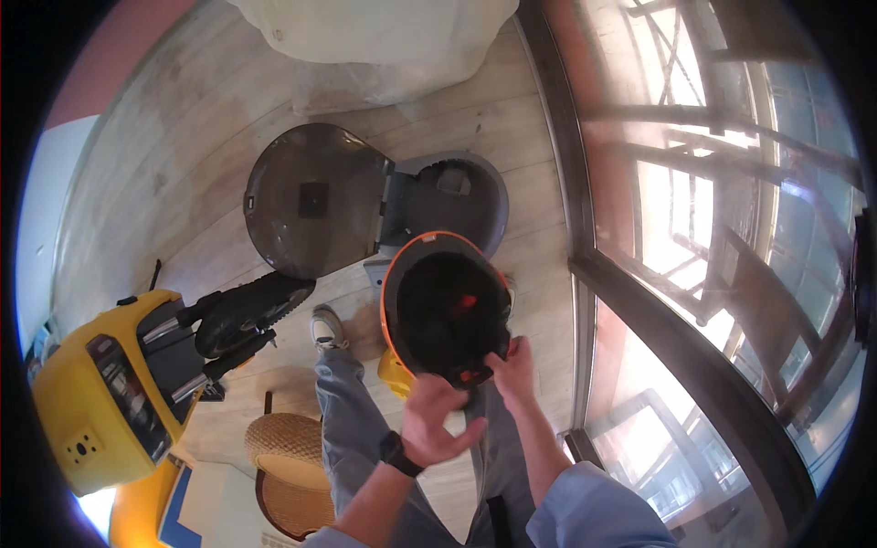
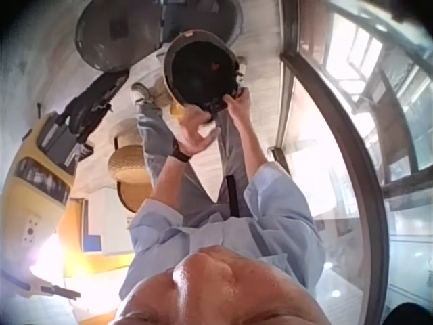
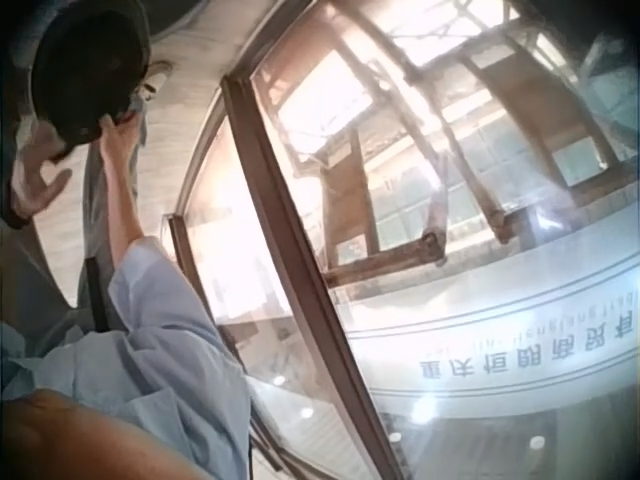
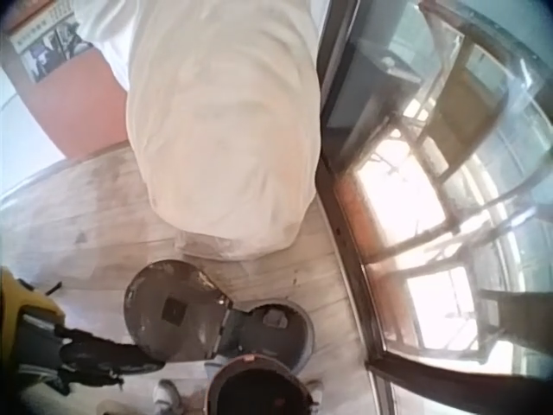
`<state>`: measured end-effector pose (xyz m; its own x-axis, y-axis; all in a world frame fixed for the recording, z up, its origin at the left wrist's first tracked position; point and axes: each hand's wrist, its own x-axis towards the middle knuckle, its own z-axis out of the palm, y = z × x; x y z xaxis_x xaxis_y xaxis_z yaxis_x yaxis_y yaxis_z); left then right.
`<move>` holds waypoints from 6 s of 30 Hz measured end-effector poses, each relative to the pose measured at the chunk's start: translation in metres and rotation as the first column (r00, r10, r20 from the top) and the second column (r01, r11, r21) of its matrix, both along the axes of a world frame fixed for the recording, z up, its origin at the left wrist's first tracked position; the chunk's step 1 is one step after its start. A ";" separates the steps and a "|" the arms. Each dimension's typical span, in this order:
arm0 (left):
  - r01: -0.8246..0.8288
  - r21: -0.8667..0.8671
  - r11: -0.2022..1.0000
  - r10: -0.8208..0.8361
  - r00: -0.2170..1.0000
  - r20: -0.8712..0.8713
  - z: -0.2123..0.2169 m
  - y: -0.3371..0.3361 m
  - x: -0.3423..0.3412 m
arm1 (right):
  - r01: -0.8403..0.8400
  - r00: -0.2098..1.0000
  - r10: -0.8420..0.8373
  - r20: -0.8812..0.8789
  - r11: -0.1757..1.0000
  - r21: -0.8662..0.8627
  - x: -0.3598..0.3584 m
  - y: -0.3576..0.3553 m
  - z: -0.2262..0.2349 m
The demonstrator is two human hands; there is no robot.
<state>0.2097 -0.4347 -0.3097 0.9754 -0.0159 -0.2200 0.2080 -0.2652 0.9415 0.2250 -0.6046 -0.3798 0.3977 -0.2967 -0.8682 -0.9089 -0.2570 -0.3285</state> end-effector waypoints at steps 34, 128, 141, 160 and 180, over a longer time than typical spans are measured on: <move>-0.698 -0.209 0.685 0.207 0.462 -0.862 -0.257 0.034 0.089 | -0.675 0.687 0.693 0.219 0.720 -0.162 0.174 0.031 -0.127; -0.116 0.222 0.968 0.237 0.712 -0.661 0.005 0.020 -0.224 | -0.233 0.952 0.235 -0.196 0.972 0.033 -0.019 -0.120 -0.100; -0.899 0.379 0.218 0.871 0.004 -0.492 0.166 0.072 -0.426 | -0.980 0.175 0.984 -0.037 0.170 -0.102 -0.037 0.090 0.198; -0.921 0.046 0.386 0.907 0.370 -0.203 0.241 0.409 -0.483 | -0.450 0.800 0.542 0.258 0.825 -0.342 -0.102 0.092 0.265; -0.938 0.314 0.143 0.825 -0.062 -0.561 0.210 0.330 -0.622 | -0.743 0.507 0.841 0.191 0.538 -0.397 -0.146 0.260 0.281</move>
